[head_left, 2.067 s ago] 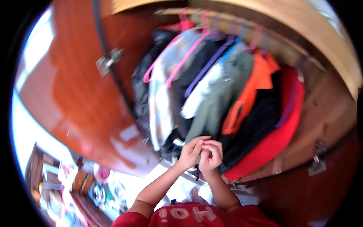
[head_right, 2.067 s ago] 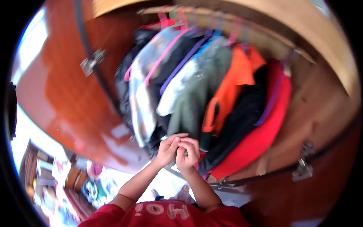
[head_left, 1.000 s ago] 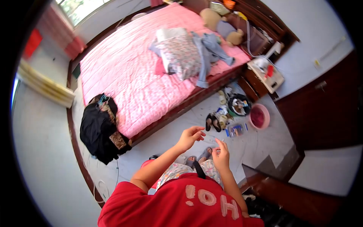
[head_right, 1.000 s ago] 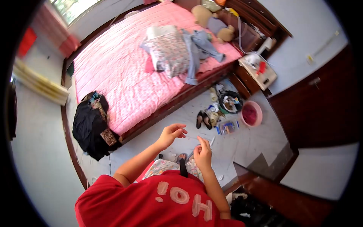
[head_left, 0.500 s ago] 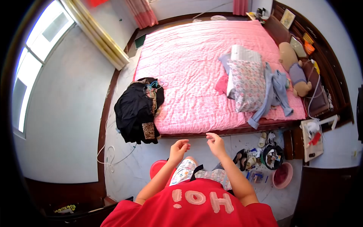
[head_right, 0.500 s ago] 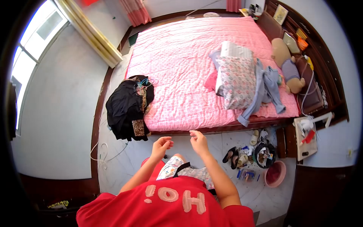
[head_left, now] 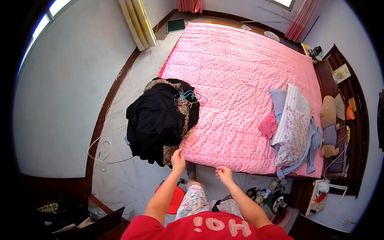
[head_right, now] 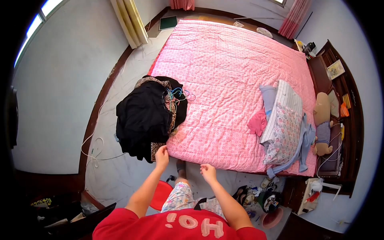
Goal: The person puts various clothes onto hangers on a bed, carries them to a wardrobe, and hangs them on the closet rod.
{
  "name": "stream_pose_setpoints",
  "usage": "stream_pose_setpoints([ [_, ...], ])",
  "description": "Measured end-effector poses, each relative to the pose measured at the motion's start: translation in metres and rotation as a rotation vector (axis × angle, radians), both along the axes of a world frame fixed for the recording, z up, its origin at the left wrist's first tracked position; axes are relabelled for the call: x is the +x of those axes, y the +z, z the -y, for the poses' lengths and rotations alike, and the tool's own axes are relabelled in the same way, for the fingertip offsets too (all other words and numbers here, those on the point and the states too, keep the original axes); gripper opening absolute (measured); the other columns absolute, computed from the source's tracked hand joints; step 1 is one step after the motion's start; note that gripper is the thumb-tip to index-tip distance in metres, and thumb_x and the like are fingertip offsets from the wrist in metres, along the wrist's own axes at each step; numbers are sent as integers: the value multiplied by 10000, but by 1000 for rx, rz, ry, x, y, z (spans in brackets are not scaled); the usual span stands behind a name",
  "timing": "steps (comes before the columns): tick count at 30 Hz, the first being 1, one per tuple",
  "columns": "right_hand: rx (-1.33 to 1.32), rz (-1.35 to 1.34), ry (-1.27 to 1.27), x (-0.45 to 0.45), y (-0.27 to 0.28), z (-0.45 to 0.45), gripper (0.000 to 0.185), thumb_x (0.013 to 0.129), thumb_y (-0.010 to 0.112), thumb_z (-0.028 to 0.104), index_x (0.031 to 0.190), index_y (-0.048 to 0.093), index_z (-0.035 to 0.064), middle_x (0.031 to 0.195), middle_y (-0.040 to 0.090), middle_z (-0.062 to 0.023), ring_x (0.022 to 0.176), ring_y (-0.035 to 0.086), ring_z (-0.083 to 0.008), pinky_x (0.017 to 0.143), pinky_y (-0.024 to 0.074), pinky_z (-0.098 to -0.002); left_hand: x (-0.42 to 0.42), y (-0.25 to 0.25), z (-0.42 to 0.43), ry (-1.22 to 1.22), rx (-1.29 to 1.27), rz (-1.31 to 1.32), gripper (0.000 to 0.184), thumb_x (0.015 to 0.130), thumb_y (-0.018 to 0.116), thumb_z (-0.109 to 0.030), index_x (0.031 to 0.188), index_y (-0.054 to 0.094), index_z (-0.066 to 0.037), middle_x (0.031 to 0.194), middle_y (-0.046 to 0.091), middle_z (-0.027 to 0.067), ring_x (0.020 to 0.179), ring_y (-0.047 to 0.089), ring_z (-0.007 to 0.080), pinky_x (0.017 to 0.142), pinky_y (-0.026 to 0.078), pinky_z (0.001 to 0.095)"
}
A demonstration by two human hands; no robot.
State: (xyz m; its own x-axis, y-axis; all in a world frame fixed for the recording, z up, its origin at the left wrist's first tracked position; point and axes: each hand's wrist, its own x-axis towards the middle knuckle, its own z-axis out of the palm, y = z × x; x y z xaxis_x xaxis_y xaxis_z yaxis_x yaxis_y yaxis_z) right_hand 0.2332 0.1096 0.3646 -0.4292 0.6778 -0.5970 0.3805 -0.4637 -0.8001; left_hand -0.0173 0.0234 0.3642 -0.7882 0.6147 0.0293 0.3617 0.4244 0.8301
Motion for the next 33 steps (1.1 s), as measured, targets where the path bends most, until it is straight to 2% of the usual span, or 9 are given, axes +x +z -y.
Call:
stream_pose_setpoints([
  [5,-33,105,23,-89,-18,-16,249,827,444,-26,1020,602,-11,834,635,-99,624,606,-136,516,490,-237,-99,-33,-116,-186,-68,-41,256,828,503,-9,1074,569,17,1088,583,199,1024,556,340,894,442,378],
  [8,-24,138,33,-131,-33,-26,267,830,437,-25,1040,601,-10,830,635,-99,630,606,-136,529,497,-239,-140,-73,-155,-294,-347,-114,360,847,519,-61,1198,488,11,1250,514,153,1167,471,324,943,418,382],
  [12,-48,98,5,-178,-51,-48,272,827,437,-27,1046,597,-14,814,631,-95,622,600,-137,530,498,-248,-151,-76,-181,-218,-525,-183,357,836,538,-78,1182,488,-5,1237,519,128,1185,457,301,916,426,402],
  [18,-83,196,66,-227,-92,-82,250,815,475,-3,1023,614,-17,808,631,-101,606,591,-142,507,488,-253,-177,-91,-200,-150,-748,-99,181,773,588,-147,919,557,-43,929,618,112,856,608,300,742,456,411],
  [22,20,283,96,-249,-123,-88,241,807,509,25,1011,627,-22,808,641,-102,592,596,-138,488,482,-260,-189,-69,-173,-85,-165,186,122,756,565,-103,837,530,-19,785,593,167,756,584,346,687,441,383],
  [26,95,282,260,-283,-134,-98,345,804,545,58,1139,561,-24,952,639,-131,739,628,-182,625,515,-289,-200,-3,-112,141,185,469,94,783,526,-15,868,493,-34,762,461,4,709,448,110,648,388,260],
  [28,200,140,9,-311,-154,-95,515,790,597,102,1271,454,-13,1124,591,-148,957,599,-226,815,482,-312,-214,28,-68,204,266,569,123,839,472,13,932,502,-62,762,429,-33,662,374,43,583,315,199],
  [30,-71,128,-89,-338,-120,-110,669,769,657,146,1349,357,0,1223,537,-154,1101,530,-246,932,416,-325,-224,53,-32,322,291,572,124,866,471,-21,972,514,-69,766,414,-57,667,369,31,589,302,188],
  [33,-208,135,-146,-353,-128,-130,818,732,752,210,1368,293,-19,1276,481,-163,1095,530,-263,880,458,-372,-233,71,10,435,404,601,147,901,454,-63,1028,527,-70,858,457,-59,762,405,30,683,336,185],
])
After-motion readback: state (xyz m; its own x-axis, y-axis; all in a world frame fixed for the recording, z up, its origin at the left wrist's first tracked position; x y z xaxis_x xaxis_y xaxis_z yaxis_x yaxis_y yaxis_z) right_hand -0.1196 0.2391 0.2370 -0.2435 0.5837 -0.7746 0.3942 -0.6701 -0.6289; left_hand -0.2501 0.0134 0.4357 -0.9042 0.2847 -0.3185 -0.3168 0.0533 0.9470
